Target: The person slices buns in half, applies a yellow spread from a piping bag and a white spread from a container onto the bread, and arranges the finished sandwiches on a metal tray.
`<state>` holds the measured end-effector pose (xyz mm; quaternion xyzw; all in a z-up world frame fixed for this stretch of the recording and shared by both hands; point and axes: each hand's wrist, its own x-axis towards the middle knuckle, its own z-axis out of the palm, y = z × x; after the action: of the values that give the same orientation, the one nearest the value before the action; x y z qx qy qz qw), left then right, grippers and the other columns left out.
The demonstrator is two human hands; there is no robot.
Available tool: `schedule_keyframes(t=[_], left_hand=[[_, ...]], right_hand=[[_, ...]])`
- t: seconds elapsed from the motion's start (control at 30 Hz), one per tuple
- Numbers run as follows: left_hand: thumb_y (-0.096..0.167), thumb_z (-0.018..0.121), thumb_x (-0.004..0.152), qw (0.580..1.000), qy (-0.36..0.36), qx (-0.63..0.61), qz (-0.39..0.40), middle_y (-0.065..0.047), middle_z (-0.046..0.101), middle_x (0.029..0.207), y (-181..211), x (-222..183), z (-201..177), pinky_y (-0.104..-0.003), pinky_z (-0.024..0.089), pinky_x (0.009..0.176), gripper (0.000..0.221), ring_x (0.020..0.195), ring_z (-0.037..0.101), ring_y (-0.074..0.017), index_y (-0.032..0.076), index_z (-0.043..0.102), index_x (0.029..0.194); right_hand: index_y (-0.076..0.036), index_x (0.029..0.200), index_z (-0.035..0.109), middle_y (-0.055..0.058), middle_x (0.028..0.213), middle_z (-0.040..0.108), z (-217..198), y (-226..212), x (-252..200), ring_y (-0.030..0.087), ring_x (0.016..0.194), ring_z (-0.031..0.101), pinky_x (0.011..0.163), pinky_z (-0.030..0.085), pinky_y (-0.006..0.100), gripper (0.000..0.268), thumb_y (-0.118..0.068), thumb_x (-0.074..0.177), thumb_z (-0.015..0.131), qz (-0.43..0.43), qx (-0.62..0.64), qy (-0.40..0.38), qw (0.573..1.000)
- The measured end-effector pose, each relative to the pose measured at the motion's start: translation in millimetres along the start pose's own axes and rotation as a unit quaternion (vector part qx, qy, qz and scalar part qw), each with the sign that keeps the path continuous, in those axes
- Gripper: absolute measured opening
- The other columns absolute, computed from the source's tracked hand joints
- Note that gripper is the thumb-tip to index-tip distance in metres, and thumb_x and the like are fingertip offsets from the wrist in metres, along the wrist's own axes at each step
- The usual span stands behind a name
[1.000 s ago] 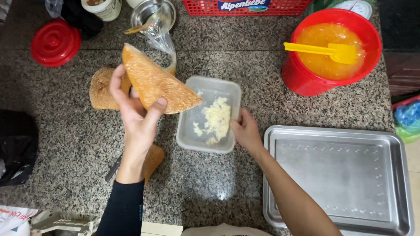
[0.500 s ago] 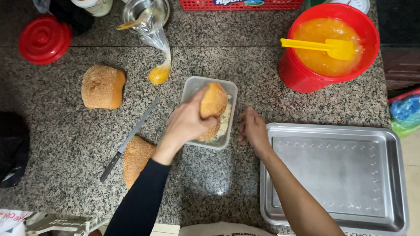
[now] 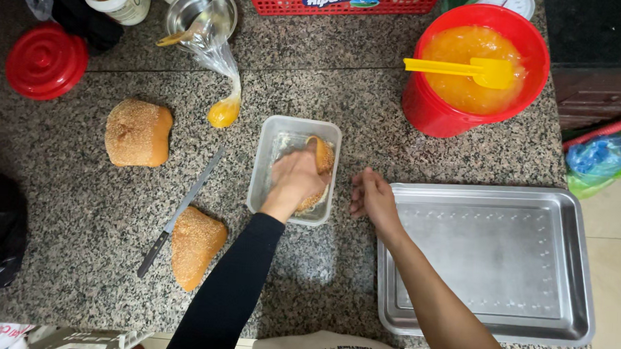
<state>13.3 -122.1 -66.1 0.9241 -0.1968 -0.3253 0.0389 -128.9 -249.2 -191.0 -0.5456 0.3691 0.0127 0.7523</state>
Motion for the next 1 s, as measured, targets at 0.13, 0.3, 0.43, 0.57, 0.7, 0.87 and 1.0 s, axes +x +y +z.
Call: schedule_keyframes(t=[0.13, 0.3, 0.43, 0.57, 0.7, 0.87, 1.0], left_hand=[[0.042, 0.078, 0.085, 0.999, 0.037, 0.0, 0.007, -0.014, 0.073, 0.11, -1, -6, 0, -0.041, 0.058, 0.085, 0.089, 0.099, 0.073, -0.0307, 0.009, 0.034, 0.156], [0.041, 0.077, 0.087, 0.999, 0.03, 0.01, -0.004, -0.014, 0.072, 0.103, 1, -8, 2, -0.042, 0.059, 0.076, 0.086, 0.089, 0.073, -0.0296, 0.008, 0.036, 0.154], [0.041, 0.078, 0.085, 0.996, 0.08, -0.008, 0.026, -0.015, 0.072, 0.098, -5, -10, 3, -0.042, 0.059, 0.072, 0.084, 0.079, 0.072, -0.0289, 0.007, 0.04, 0.151], [0.037, 0.07, 0.088, 1.0, 0.003, -0.024, 0.017, -0.01, 0.073, 0.088, -7, -5, 5, -0.039, 0.06, 0.064, 0.071, 0.068, 0.075, -0.0229, 0.011, 0.046, 0.149], [0.038, 0.072, 0.09, 0.993, 0.08, -0.08, 0.026, -0.01, 0.072, 0.089, -28, -32, -8, -0.035, 0.059, 0.067, 0.065, 0.07, 0.072, -0.0229, 0.008, 0.05, 0.143], [0.009, 0.07, 0.075, 0.86, 0.132, -0.465, 0.166, -0.015, 0.068, 0.116, -72, -54, -27, -0.038, 0.063, 0.089, 0.089, 0.103, 0.073, -0.026, 0.009, 0.033, 0.156], [-0.002, 0.057, 0.069, 0.741, 0.047, -0.643, 0.187, -0.018, 0.058, 0.142, -104, -62, -33, -0.042, 0.046, 0.112, 0.096, 0.132, 0.057, -0.0304, 0.012, 0.026, 0.159]], right_hand=[[-0.008, 0.103, 0.06, 0.002, 0.072, 0.058, -2, -1, 1, 0.015, 0.054, 0.061, 0.045, 0.052, 0.029, 0.044, -0.048, 0.106, 0.042, -0.003, -0.005, -0.005, 1.0], [-0.008, 0.104, 0.061, 0.003, 0.071, 0.059, 3, -1, 3, 0.014, 0.055, 0.061, 0.045, 0.052, 0.03, 0.043, -0.047, 0.106, 0.044, -0.015, 0.007, -0.012, 1.0], [-0.008, 0.106, 0.062, 0.002, 0.072, 0.059, 5, -8, -4, 0.015, 0.056, 0.061, 0.048, 0.053, 0.03, 0.041, -0.046, 0.105, 0.045, 0.001, 0.002, -0.005, 1.0], [-0.008, 0.106, 0.062, 0.002, 0.073, 0.06, 8, -15, -10, 0.013, 0.059, 0.063, 0.053, 0.055, 0.031, 0.042, -0.046, 0.105, 0.045, -0.007, 0.004, -0.007, 1.0], [-0.009, 0.108, 0.062, 0.004, 0.074, 0.063, 3, -15, 2, 0.014, 0.058, 0.062, 0.052, 0.054, 0.03, 0.035, -0.041, 0.104, 0.048, -0.029, 0.008, 0.013, 0.999], [-0.007, 0.11, 0.06, 0.003, 0.086, 0.066, 9, -31, 7, 0.012, 0.07, 0.064, 0.055, 0.055, 0.029, 0.025, -0.032, 0.104, 0.058, -0.1, 0.005, 0.015, 0.995], [-0.006, 0.12, 0.064, 0.002, 0.101, 0.071, 30, -75, -12, 0.01, 0.086, 0.064, 0.065, 0.054, 0.027, 0.028, -0.025, 0.101, 0.063, -0.175, -0.097, -0.035, 0.979]])
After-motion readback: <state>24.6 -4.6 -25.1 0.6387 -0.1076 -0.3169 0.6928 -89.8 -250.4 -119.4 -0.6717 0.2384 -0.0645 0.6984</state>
